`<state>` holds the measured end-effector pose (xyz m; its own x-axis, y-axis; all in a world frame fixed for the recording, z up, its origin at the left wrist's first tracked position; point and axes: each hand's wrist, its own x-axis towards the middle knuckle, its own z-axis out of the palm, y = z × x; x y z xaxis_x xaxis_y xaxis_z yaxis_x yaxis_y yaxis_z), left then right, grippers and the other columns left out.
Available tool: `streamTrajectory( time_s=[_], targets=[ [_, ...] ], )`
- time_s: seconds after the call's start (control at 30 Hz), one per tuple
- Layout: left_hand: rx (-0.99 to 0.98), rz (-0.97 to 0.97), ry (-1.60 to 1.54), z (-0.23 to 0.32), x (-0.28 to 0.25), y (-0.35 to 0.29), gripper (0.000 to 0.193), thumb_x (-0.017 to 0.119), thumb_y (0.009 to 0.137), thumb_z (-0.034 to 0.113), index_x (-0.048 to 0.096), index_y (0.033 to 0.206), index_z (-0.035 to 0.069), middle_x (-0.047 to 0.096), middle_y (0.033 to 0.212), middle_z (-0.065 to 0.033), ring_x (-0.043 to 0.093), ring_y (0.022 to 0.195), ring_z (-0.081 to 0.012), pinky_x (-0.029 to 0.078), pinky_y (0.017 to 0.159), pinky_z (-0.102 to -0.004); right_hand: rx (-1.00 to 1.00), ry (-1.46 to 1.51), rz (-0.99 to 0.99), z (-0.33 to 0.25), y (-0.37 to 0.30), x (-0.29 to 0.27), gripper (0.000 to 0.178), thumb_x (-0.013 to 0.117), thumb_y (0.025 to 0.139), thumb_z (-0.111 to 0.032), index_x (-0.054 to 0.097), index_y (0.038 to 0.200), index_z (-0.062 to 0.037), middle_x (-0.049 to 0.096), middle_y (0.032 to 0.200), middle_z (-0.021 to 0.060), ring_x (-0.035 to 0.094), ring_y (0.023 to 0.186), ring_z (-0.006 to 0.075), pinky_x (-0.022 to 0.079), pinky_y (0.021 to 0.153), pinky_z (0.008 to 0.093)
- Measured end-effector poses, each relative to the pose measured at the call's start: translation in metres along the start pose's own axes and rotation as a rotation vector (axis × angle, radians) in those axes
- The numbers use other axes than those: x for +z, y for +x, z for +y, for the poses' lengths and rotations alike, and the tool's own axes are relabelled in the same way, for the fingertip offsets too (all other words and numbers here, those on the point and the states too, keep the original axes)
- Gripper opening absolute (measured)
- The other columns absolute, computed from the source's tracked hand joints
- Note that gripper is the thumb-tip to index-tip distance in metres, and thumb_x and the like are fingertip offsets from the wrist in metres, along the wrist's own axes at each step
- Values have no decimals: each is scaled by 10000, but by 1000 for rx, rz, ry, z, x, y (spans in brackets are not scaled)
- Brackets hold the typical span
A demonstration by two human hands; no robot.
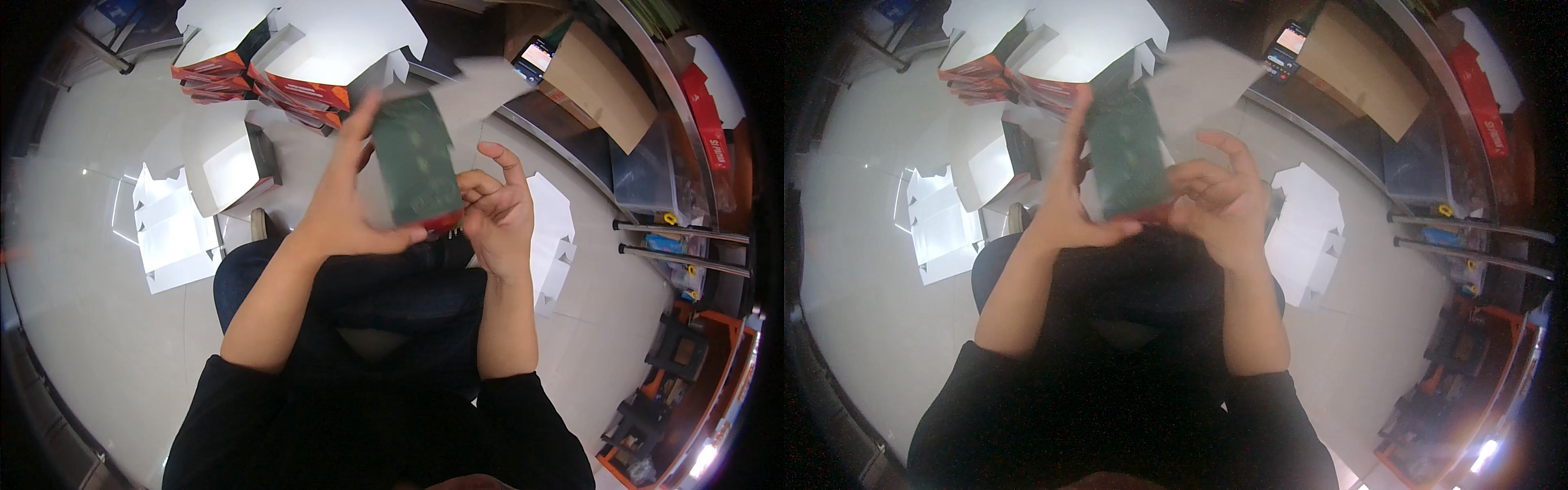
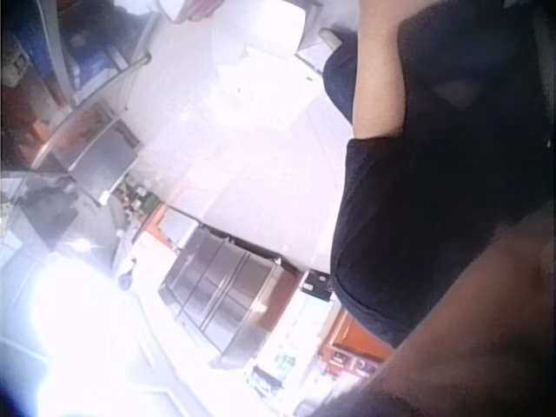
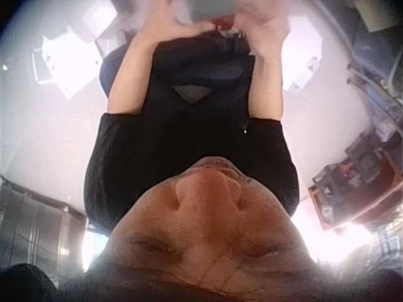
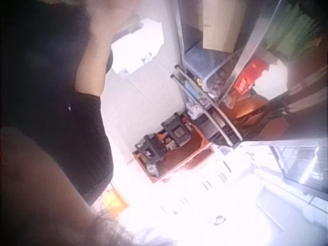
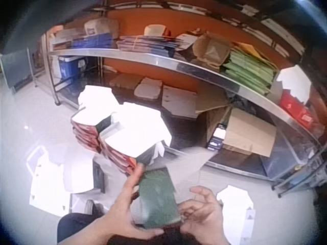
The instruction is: The person sits on the floor and repeatedly assembles small cardboard boxes. They fold the flaps of flat-packed white and red boxes into shape and place the finished boxes into a growing stack.
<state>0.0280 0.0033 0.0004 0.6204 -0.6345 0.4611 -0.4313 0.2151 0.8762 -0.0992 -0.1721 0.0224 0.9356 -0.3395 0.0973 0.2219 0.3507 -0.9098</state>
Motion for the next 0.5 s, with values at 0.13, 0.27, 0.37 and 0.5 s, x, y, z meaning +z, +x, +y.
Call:
streamTrajectory(
  time_s=[0.13, 0.27, 0.37, 0.5],
  targets=[
    [-312, 250, -407, -7, -17, 4, 1146, 818, 730, 515, 175, 1581, 99, 323, 1513, -190, 459, 1340, -316, 393, 1111, -442, 36, -754, -422, -22, -4, -8, 646, 894, 711, -171, 591, 1265, -34, 710, 1096, 104, 684, 968, 233, 551, 831, 357],
    [-518, 317, -452, -6, -15, 3, 1196, 828, 699, 572, 174, 1582, 99, 261, 1561, -225, 441, 1361, -375, 419, 1069, -544, 151, -799, -482, -26, -11, -6, 474, 900, 736, -220, 674, 1072, 28, 740, 1002, 86, 693, 943, 190, 531, 843, 294],
    [-358, 107, -6, -2, -6, -4, 1213, 864, 673, 529, 183, 1580, 98, 140, 1624, -231, 406, 1384, -440, 381, 1075, -602, 49, -502, -176, -26, -20, -7, 387, 838, 802, -166, 690, 1124, -10, 736, 1012, 74, 680, 928, 175, 526, 830, 315],
    [-144, -209, 39, 9, 3, 1, 988, 877, 702, 380, 403, 1491, 23, 398, 1515, -272, 410, 1401, -406, 348, 1134, -459, 144, -255, 70, -9, -8, -12, 306, 709, 905, -53, 644, 1198, 6, 697, 1134, 64, 626, 1033, 117, 494, 900, 298]
  ],
)
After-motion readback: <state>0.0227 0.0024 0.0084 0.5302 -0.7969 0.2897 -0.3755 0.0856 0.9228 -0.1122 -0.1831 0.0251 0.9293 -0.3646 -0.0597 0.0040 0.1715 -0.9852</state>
